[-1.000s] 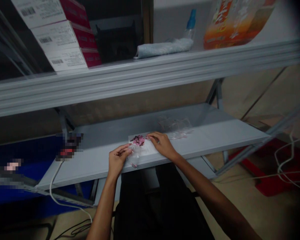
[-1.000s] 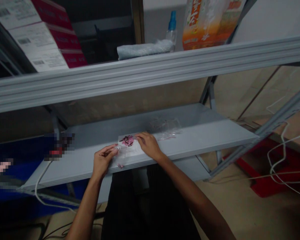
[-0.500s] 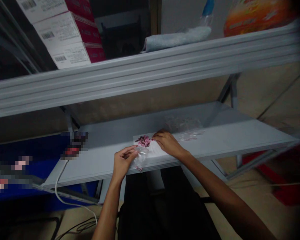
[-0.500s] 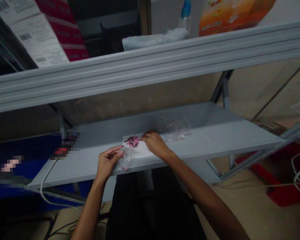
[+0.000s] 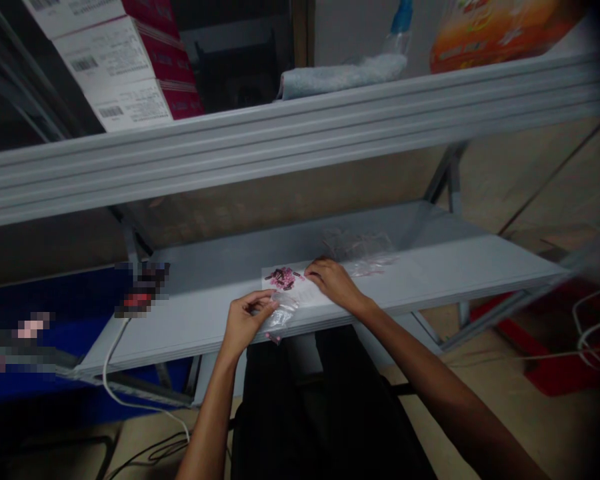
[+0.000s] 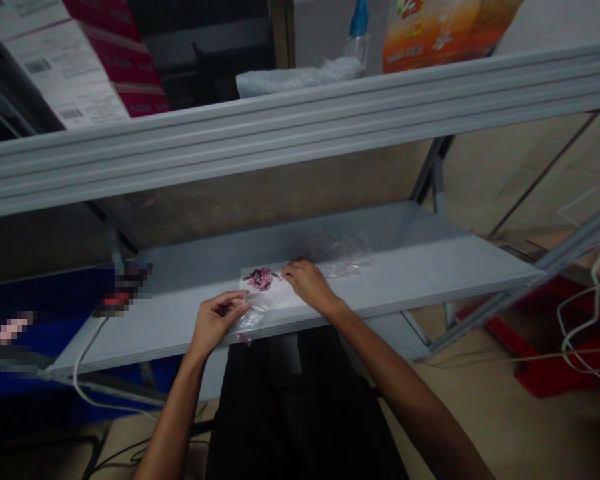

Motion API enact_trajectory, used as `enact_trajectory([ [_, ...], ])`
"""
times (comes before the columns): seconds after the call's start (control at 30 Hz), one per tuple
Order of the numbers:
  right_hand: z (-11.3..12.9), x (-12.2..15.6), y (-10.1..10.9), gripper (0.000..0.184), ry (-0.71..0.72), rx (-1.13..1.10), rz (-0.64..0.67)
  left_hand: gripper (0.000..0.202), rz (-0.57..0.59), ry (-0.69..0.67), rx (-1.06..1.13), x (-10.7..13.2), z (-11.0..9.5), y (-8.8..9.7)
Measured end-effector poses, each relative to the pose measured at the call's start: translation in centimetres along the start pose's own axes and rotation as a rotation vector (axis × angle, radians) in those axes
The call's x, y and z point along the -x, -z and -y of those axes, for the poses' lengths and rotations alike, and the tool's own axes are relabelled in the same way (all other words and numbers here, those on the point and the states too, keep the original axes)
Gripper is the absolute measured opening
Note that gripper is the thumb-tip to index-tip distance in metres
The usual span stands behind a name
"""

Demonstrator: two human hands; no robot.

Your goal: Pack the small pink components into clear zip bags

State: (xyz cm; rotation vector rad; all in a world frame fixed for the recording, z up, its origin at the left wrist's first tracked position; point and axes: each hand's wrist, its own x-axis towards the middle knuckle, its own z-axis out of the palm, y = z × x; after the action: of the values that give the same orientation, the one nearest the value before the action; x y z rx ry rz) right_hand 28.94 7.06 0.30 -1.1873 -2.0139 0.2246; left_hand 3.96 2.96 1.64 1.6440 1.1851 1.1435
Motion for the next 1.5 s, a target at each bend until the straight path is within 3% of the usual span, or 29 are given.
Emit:
enact_trajectory([
  [0.17, 3.1, 0.9, 1.1, 0.011, 0.023, -0.291, -0.055, 0.034, 0.013, -0.010, -0.002, -0.2, 0.0, -0.3],
  [0.37, 6.0, 1.5, 0.8, 0.022, 0.033, -0.440, 0.041, 0.037, 0.109, -0.002, 0.003, -0.2, -0.3, -0.6],
  [0.5, 5.6, 1.4, 0.3, 0.026, 0.017, -0.454, 0.092, 0.035, 0.126, -0.010, 0.018, -0.2, -0.2, -0.7],
  [0.67, 2.9, 0.5, -0.2, 0.024, 0.006, -0.193, -0.067, 0.035, 0.021, -0.034, 0.008, -0.3, 0.0, -0.6],
  [0.8, 1.0, -0.1, -1.4, 0.021, 0.028, 0.050, 0.010, 0.036, 0.014, -0.039, 0.013, -0.4, 0.0, -0.4],
  [0.93, 0.6, -0.3, -2.1, 0.019, 0.004, 0.098, 0.044, 0.035, 0.040, -0.024, 0.027, -0.5, 0.0, -0.3],
  [1.1, 1.4, -0.3, -1.5, 0.018, -0.017, -0.018, -0.005, 0.034, 0.032, -0.026, 0.027, -0.2, -0.1, -0.2],
  [1.23, 2.9, -0.3, -0.6, 0.017, -0.025, -0.337, -0.074, 0.035, 0.038, -0.027, 0.069, -0.1, -0.4, -0.1],
  [1.33, 4.1, 0.0, -0.4, 0.022, -0.001, -0.493, -0.027, 0.036, 0.031, -0.016, 0.076, -0.1, -0.4, -0.1],
  [1.5, 4.8, 0.4, -0.6, 0.025, 0.017, -0.531, 0.077, 0.038, 0.050, -0.019, 0.081, -0.3, -0.1, -0.2],
])
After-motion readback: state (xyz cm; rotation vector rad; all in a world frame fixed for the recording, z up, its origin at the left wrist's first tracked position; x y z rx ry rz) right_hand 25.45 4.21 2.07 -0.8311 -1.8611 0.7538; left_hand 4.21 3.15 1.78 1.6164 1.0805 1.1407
